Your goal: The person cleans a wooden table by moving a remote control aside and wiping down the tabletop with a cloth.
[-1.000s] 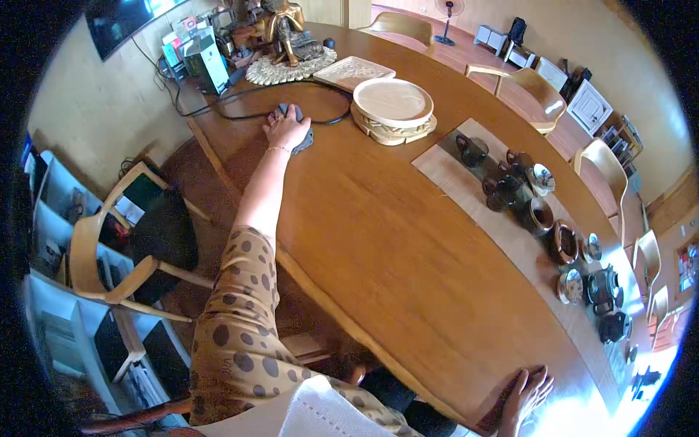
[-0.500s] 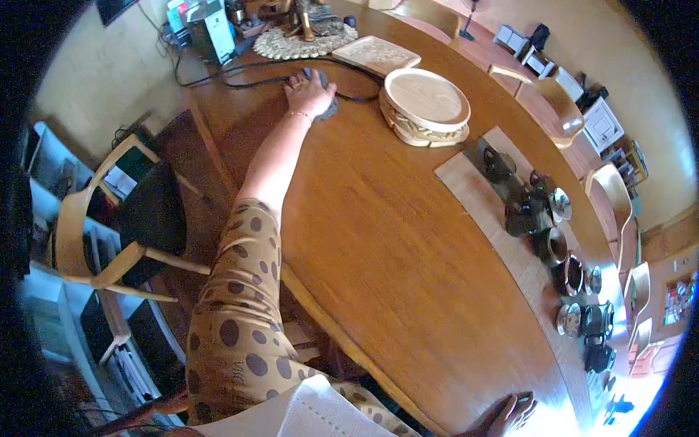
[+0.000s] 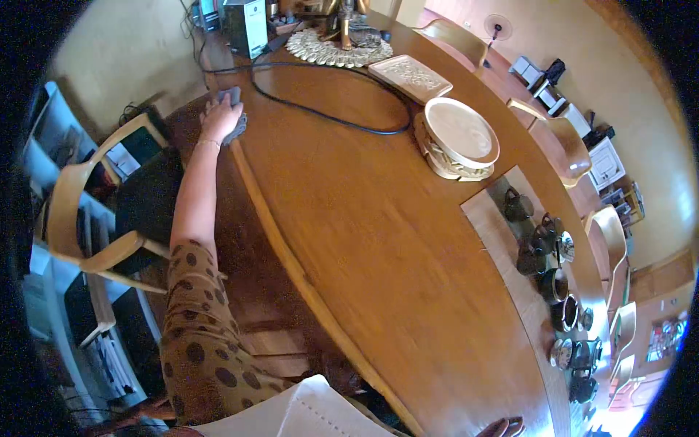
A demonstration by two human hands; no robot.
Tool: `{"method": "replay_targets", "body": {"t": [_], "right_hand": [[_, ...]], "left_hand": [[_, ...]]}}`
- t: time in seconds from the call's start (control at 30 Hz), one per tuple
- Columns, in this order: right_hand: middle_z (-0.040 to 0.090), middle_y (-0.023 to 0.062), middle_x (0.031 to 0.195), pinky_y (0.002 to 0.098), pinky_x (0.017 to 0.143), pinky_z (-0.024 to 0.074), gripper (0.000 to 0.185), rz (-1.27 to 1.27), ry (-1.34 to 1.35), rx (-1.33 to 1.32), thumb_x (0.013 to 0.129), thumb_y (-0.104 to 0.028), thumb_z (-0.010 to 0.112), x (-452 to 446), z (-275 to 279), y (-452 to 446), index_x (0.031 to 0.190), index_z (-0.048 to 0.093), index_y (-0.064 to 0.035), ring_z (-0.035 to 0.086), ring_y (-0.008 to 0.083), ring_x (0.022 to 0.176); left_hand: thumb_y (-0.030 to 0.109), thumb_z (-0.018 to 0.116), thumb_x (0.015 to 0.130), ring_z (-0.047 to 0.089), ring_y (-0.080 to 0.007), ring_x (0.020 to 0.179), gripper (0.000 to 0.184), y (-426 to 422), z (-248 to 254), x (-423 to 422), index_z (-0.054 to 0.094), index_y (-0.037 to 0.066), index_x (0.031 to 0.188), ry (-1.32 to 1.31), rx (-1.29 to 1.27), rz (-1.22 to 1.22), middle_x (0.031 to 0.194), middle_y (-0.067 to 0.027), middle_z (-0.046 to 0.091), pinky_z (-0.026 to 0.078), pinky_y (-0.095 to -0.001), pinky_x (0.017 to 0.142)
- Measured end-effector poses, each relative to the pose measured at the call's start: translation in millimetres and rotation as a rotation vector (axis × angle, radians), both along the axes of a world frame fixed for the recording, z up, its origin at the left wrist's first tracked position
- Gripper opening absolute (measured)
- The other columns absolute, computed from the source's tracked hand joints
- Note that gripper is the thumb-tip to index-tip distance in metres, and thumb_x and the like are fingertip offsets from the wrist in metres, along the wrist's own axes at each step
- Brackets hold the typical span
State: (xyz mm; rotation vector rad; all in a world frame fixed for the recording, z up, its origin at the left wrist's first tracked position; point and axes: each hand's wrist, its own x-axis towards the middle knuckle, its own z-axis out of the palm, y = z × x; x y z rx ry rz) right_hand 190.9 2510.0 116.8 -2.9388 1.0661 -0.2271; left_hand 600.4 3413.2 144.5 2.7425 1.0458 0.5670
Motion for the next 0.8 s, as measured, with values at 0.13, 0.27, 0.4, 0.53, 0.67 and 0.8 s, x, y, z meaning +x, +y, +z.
{"method": "replay_targets", "body": {"t": [0.13, 0.27, 0.4, 0.53, 0.67, 0.8], "right_hand": [[0.031, 0.0228, 0.148, 0.0555, 0.109, 0.0258, 0.067, -0.017, 0.017, 0.022, 0.092, -0.062, 0.046, -2.0, 5.0, 2.8, 0.140, 0.040, -0.0165, 0.029, 0.0425, 0.136], [0.030, 0.0221, 0.150, 0.0557, 0.110, 0.0245, 0.068, -0.032, 0.018, 0.065, 0.092, -0.063, 0.045, -5.8, 6.2, 6.7, 0.142, 0.038, -0.0167, 0.027, 0.0425, 0.138], [0.021, 0.0272, 0.153, 0.0548, 0.114, 0.0156, 0.070, -0.089, 0.097, -0.048, 0.096, -0.055, 0.041, -3.3, -12.6, -6.8, 0.148, 0.028, -0.0105, 0.018, 0.0430, 0.142], [0.020, 0.0262, 0.153, 0.0550, 0.114, 0.0137, 0.069, -0.093, 0.143, 0.024, 0.096, -0.053, 0.042, 11.6, 25.4, 32.0, 0.148, 0.028, -0.0102, 0.016, 0.0430, 0.143], [0.022, 0.0270, 0.152, 0.0557, 0.114, 0.0145, 0.068, -0.091, 0.117, 0.014, 0.095, -0.049, 0.047, 16.1, 29.0, 42.4, 0.147, 0.029, -0.0085, 0.017, 0.0449, 0.142], [0.024, 0.0309, 0.150, 0.0555, 0.114, 0.0147, 0.069, -0.065, 0.060, 0.015, 0.094, -0.048, 0.049, 16.1, 28.6, 43.9, 0.145, 0.034, -0.0036, 0.018, 0.0464, 0.141]], "left_hand": [[0.049, 0.042, 0.092, 0.021, -0.0415, 0.143, 0.071, -25.4, 2.1, 50.4, 0.033, 0.006, 0.148, 0.089, -0.062, 0.063, 0.154, -0.0223, 0.027, 0.018, -0.0560, 0.114], [0.053, 0.041, 0.093, 0.021, -0.0423, 0.143, 0.073, -90.8, 2.0, 99.2, 0.032, 0.007, 0.149, 0.073, -0.070, -0.093, 0.154, -0.0243, 0.026, 0.015, -0.0526, 0.116], [0.060, 0.041, 0.091, 0.023, -0.0427, 0.142, 0.078, -125.6, -3.4, 111.9, 0.034, 0.009, 0.148, 0.016, -0.075, -0.122, 0.154, -0.0242, 0.028, 0.014, -0.0528, 0.116], [0.063, 0.043, 0.089, 0.025, -0.0436, 0.141, 0.081, -154.3, -3.3, 92.5, 0.035, 0.008, 0.148, -0.011, -0.085, -0.131, 0.152, -0.0257, 0.030, 0.016, -0.0541, 0.115], [0.064, 0.045, 0.089, 0.024, -0.0453, 0.141, 0.083, -186.7, -8.8, 67.3, 0.034, 0.006, 0.148, 0.025, -0.056, -0.105, 0.151, -0.0276, 0.030, 0.017, -0.0551, 0.114], [0.063, 0.044, 0.089, 0.019, -0.0473, 0.142, 0.086, -225.7, 2.3, 42.8, 0.029, 0.003, 0.149, 0.103, -0.104, -0.055, 0.153, -0.0297, 0.023, 0.015, -0.0565, 0.114]]}}
